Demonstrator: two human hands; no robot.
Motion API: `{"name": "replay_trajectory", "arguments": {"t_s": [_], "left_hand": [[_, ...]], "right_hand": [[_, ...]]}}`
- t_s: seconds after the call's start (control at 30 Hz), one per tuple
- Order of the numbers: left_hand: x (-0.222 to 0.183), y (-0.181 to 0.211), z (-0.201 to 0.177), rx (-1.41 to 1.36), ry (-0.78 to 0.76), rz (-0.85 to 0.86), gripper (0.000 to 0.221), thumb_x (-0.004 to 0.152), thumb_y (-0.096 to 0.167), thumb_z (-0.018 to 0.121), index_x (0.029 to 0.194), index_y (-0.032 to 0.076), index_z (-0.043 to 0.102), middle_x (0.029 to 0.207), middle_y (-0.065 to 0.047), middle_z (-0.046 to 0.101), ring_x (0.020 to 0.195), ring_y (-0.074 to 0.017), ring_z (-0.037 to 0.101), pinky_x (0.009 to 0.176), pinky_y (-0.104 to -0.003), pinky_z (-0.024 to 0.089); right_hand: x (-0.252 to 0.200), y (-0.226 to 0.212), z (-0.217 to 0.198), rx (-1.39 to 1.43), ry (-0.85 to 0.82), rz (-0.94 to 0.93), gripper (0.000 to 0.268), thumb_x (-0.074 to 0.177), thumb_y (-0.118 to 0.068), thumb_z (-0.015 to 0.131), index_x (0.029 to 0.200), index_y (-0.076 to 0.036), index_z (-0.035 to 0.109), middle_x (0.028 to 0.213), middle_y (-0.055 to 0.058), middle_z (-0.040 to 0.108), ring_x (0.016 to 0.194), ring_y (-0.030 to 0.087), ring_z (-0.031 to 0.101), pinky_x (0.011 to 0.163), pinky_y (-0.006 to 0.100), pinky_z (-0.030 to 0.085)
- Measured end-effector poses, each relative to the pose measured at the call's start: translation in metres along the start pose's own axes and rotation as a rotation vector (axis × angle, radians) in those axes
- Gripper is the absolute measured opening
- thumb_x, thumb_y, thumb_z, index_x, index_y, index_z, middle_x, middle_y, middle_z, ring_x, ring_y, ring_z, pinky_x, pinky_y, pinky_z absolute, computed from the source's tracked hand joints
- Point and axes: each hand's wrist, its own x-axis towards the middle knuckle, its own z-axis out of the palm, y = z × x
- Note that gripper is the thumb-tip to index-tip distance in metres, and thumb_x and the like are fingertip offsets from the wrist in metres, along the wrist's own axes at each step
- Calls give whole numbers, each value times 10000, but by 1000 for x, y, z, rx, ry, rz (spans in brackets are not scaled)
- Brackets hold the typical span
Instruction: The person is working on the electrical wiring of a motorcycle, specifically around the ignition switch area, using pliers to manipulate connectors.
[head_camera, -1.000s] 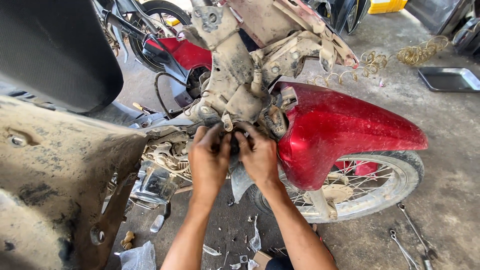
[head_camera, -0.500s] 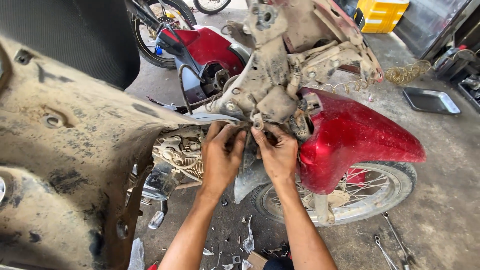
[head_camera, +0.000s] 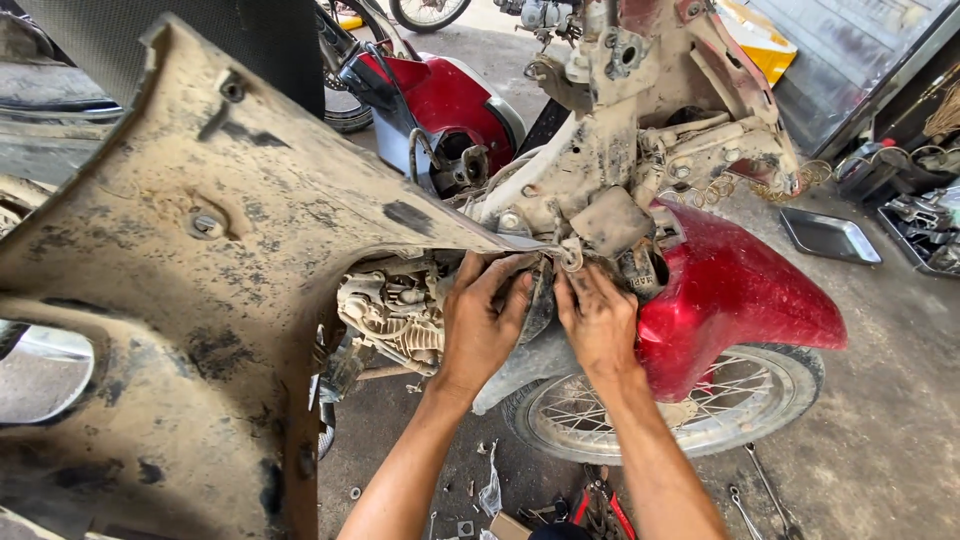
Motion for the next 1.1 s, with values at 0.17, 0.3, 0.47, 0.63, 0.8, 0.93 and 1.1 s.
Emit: {"name": "replay_trajectory", "arguments": {"t_s": [0.17, 0.3, 0.47, 0.63, 0.8, 0.93, 1.1], "left_hand": [[0, -14, 2, -29, 1, 10, 173, 918, 140, 733, 1084, 146, 779, 928, -141, 650, 936, -419, 687, 792, -442, 555], [2, -12, -3, -67, 15, -3, 155, 930, 139, 720, 1073, 121, 775, 903, -153, 641, 917, -437, 680, 771, -449, 552], [8, 4, -15, -103, 6, 15, 154, 936, 125, 708, 1076, 109, 769, 943, -162, 654, 941, -439, 683, 782, -461, 558], [5, 15, -22, -192, -40, -13, 159, 965, 96, 669, 1097, 70, 754, 980, -172, 655, 964, -451, 684, 794, -449, 569], [5, 13, -22, -182, -49, 2, 155, 968, 98, 667, 1092, 72, 754, 993, -150, 651, 945, -410, 684, 778, -432, 563], [5, 12, -18, -127, -48, 6, 152, 970, 128, 673, 1088, 101, 764, 980, -114, 650, 906, -336, 675, 761, -394, 546], [5, 20, -2, 287, -95, -13, 180, 926, 238, 730, 1087, 169, 770, 997, -57, 626, 1040, -278, 607, 892, -477, 480]], "right_hand": [[28, -30, -26, -214, 124, -427, 103, 892, -134, 760, 966, -71, 793, 864, 114, 739, 739, 272, 726, 587, 366, 603], [30, -61, -47, -37, -58, -29, 114, 926, -98, 743, 878, 6, 748, 779, 157, 735, 659, 278, 724, 536, 370, 597], [61, -92, -77, 559, -321, 767, 267, 1002, -149, 497, 1094, -2, 700, 506, 168, 667, 266, 189, 507, 277, 297, 329], [87, -98, -95, 790, -414, 1101, 240, 979, -86, 515, 998, 121, 634, 682, 220, 595, 467, 365, 704, 226, 230, 336], [82, -81, -84, 757, -428, 955, 212, 921, -63, 664, 1004, 132, 683, 574, 251, 656, 429, 269, 688, 259, 198, 316], [79, -79, -70, 703, -290, 858, 214, 895, -168, 789, 738, -29, 749, 421, 112, 588, 316, 98, 465, 312, 199, 239], [74, -70, -73, 732, -328, 962, 234, 934, -210, 700, 1002, 7, 755, 551, 124, 637, 447, 161, 600, 373, 241, 402]]}}
